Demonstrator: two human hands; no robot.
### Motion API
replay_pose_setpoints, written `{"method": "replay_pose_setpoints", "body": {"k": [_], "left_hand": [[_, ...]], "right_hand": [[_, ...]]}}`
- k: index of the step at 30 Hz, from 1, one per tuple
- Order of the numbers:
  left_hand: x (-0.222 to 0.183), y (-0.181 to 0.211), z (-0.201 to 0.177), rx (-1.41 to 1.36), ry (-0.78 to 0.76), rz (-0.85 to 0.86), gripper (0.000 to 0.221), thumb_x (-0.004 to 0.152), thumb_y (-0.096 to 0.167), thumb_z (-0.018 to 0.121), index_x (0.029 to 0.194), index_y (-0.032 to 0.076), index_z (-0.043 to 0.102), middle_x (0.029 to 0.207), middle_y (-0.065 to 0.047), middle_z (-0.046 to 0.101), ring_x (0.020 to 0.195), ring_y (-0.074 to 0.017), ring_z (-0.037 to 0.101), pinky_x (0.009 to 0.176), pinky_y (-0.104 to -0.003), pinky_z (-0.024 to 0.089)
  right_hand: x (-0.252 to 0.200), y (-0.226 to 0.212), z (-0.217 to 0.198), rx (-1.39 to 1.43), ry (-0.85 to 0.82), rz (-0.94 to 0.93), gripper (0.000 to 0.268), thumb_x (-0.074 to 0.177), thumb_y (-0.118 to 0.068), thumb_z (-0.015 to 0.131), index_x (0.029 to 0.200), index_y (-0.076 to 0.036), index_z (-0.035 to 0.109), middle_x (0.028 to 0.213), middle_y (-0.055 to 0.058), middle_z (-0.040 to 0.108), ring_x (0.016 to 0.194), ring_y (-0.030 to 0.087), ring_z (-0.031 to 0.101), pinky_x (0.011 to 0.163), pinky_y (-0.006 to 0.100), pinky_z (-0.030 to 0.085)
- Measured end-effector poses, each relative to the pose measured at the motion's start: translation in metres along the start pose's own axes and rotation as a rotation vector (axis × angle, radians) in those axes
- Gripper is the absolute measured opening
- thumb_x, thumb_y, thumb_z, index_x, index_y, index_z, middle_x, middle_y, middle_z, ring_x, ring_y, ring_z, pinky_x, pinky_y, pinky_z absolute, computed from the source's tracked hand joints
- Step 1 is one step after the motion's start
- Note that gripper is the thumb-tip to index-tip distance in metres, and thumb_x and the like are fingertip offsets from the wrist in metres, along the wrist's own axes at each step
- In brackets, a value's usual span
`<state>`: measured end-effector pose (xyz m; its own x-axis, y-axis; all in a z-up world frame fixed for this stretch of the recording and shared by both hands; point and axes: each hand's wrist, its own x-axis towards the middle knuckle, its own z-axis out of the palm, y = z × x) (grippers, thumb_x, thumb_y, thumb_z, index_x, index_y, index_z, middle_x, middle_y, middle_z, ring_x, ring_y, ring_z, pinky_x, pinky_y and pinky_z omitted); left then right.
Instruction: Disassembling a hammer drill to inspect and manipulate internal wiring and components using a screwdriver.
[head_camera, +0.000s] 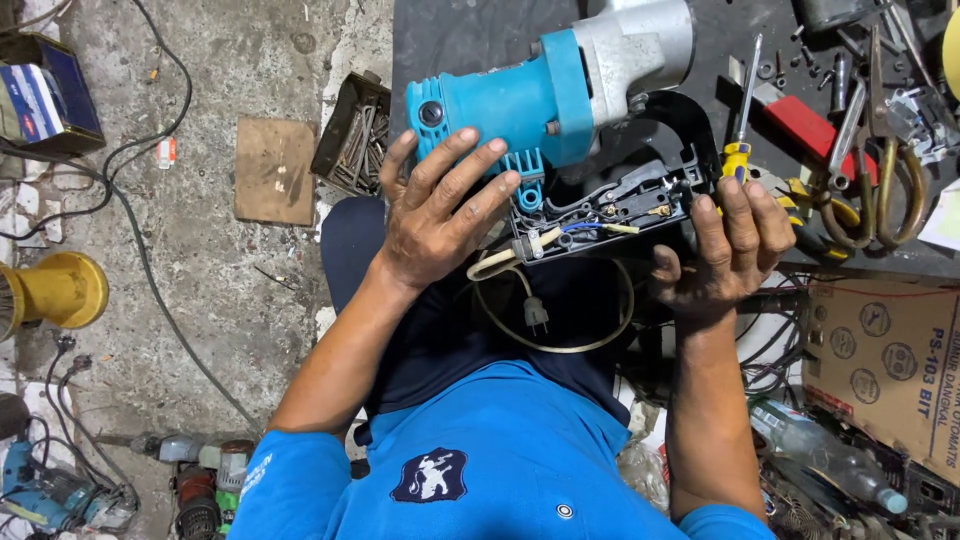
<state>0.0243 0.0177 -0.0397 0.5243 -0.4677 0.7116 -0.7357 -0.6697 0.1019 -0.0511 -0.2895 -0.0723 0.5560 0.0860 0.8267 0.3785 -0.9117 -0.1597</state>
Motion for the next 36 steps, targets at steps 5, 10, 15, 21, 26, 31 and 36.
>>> {"method": "replay_pose_setpoints", "body": {"k": [5,10,15,21,26,31,36], "left_hand": [[0.003,0.0,-0.004,-0.025,0.005,-0.008,0.041,0.096,0.019,0.098,0.127,0.026,0.073,0.143,0.006,0.062,0.138,-0.0176,0.051,0.126,-0.046,0.017],[0.003,-0.001,-0.004,-0.052,0.01,-0.013,0.042,0.097,0.019,0.097,0.13,0.028,0.072,0.143,0.007,0.062,0.138,-0.0171,0.051,0.127,-0.046,0.016],[0.006,-0.001,-0.009,-0.082,-0.002,-0.014,0.041,0.096,0.017,0.095,0.129,0.026,0.073,0.142,0.006,0.063,0.137,-0.0177,0.053,0.126,-0.046,0.018],[0.004,-0.004,-0.006,-0.117,0.015,-0.011,0.037,0.097,0.018,0.093,0.128,0.024,0.075,0.142,0.005,0.064,0.138,-0.0178,0.052,0.127,-0.046,0.016],[0.002,-0.005,-0.004,-0.148,0.006,-0.026,0.036,0.098,0.019,0.091,0.129,0.026,0.074,0.142,0.006,0.064,0.139,-0.0171,0.051,0.127,-0.046,0.015],[0.004,-0.005,-0.009,-0.178,-0.025,-0.03,0.036,0.098,0.017,0.089,0.13,0.025,0.074,0.142,0.004,0.064,0.139,-0.0175,0.05,0.127,-0.046,0.015],[0.01,-0.003,-0.021,-0.235,-0.083,-0.02,0.041,0.093,0.005,0.08,0.131,0.019,0.073,0.144,0.002,0.064,0.14,-0.0207,0.05,0.127,-0.047,0.015]], "right_hand": [[0.032,-0.016,-0.007,0.141,0.154,0.153,0.048,0.11,-0.048,0.04,0.117,-0.008,0.066,0.125,0.006,0.064,0.12,0.024,0.048,0.107,0.05,0.047],[0.084,-0.05,-0.016,0.224,-0.063,0.089,0.019,0.097,-0.014,0.077,0.105,0.004,0.075,0.1,0.016,0.073,0.102,0.031,0.058,0.101,0.049,0.043],[0.143,-0.086,-0.009,0.173,-0.325,-0.123,0.013,0.097,-0.017,0.089,0.098,-0.005,0.083,0.093,0.007,0.077,0.087,0.022,0.065,0.098,0.038,0.04],[0.16,-0.089,0.001,0.118,-0.508,-0.244,0.014,0.099,-0.017,0.086,0.094,-0.008,0.077,0.089,0.004,0.071,0.081,0.02,0.057,0.092,0.039,0.043],[0.166,-0.091,0.001,0.093,-0.526,-0.356,0.013,0.1,-0.016,0.083,0.093,-0.009,0.074,0.088,0.002,0.07,0.082,0.018,0.06,0.09,0.036,0.048],[0.164,-0.091,-0.002,0.091,-0.516,-0.363,0.005,0.099,-0.009,0.077,0.097,-0.006,0.074,0.091,0.004,0.071,0.083,0.02,0.061,0.091,0.036,0.047],[0.155,-0.085,-0.021,0.071,-0.495,-0.297,0.009,0.102,-0.005,0.07,0.103,-0.006,0.078,0.102,0.005,0.08,0.088,0.02,0.067,0.093,0.035,0.048]]}}
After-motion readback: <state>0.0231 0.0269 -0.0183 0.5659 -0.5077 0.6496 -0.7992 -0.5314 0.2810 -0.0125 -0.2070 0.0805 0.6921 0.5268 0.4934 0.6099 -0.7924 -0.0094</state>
